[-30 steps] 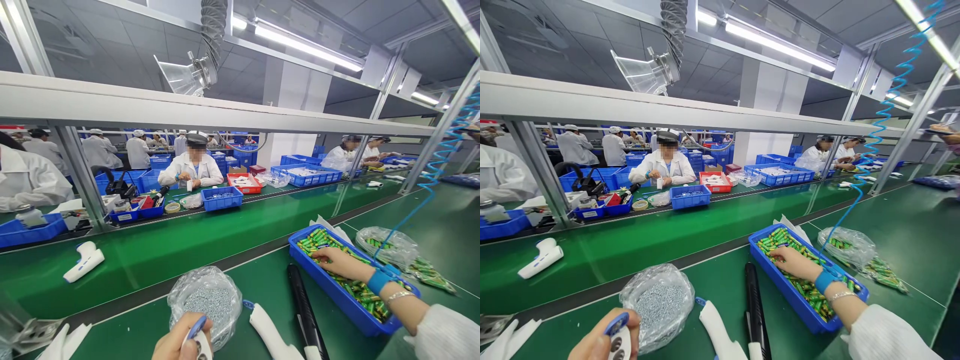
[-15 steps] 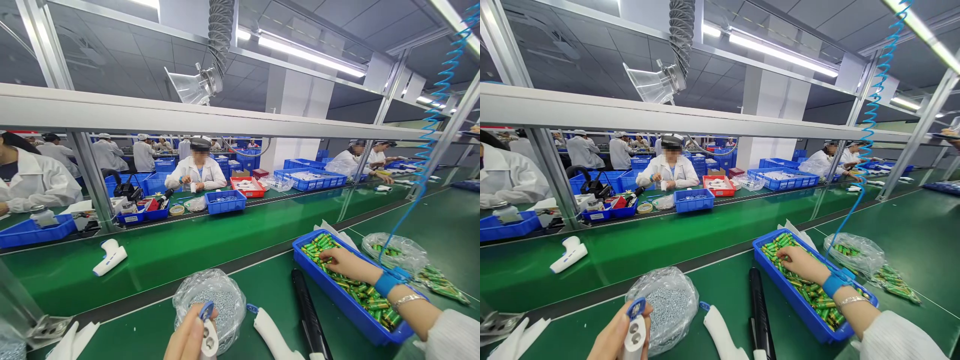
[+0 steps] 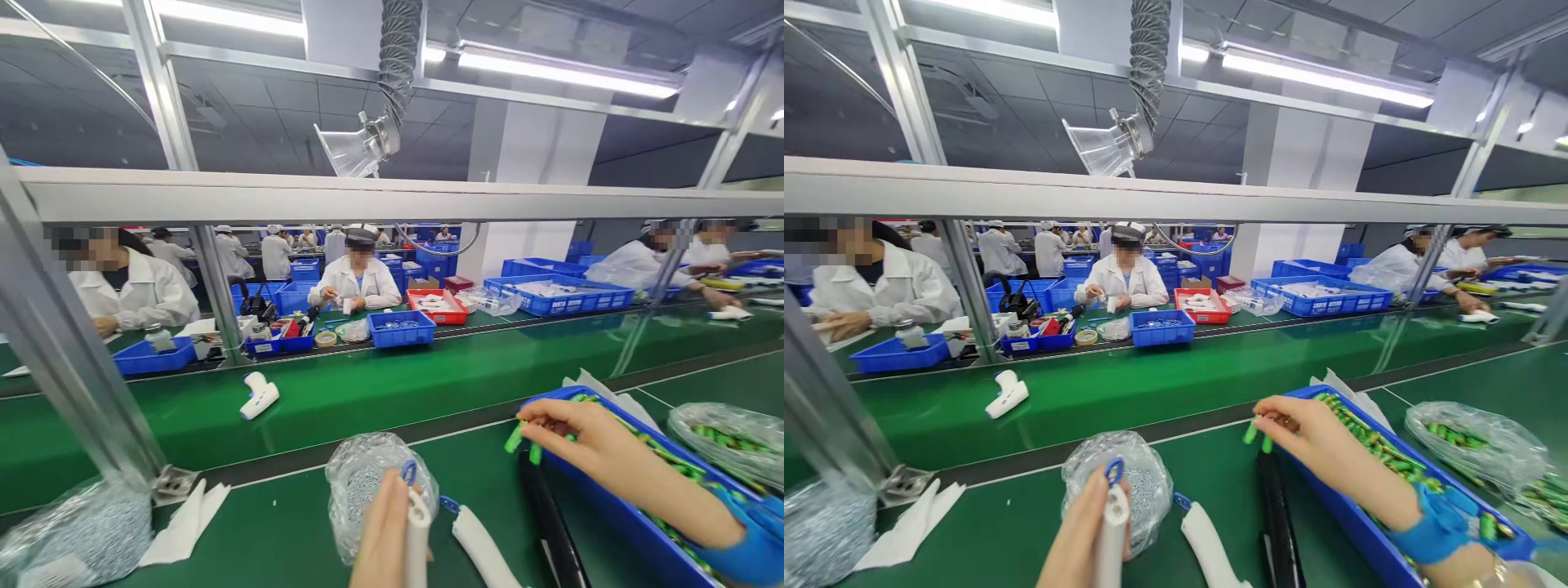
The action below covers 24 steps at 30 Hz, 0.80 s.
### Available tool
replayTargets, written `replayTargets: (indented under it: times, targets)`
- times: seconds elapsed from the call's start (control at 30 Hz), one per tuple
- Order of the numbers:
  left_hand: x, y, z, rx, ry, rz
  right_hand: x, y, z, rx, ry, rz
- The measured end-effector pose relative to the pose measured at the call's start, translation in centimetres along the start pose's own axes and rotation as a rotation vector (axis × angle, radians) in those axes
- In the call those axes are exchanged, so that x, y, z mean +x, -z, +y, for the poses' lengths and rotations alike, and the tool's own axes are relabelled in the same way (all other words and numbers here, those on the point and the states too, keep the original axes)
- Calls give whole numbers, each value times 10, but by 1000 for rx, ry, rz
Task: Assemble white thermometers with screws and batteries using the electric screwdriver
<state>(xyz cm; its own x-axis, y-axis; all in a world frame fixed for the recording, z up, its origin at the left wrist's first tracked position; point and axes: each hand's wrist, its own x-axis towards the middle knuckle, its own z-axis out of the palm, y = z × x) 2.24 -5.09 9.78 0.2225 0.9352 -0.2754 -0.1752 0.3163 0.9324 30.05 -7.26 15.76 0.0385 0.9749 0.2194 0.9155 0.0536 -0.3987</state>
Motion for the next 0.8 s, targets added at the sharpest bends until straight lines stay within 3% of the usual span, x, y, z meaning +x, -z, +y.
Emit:
replayTargets:
  times: [0.13,0.27,0.4,0.57,0.7,0.8]
  targets:
    - [7,-6,-20,46,22,-97,0,-20,-68,296,171,-24]
    - [13,5,-39,99,2,-165,3,-38,-103,351,293,-125]
    - [16,10,-43,92,-28,-157,5,-40,-114,318,328,-144]
    - [14,2,-35,42,-90,-222,6,-39,-111,266,333,-186]
    - [6,-10,-32,-215,-71,-172,4,-44,-112,443,264,-137]
    - [-3,-17,-28,-411,-53,-71,-1,-43,-116,475,330,-140]
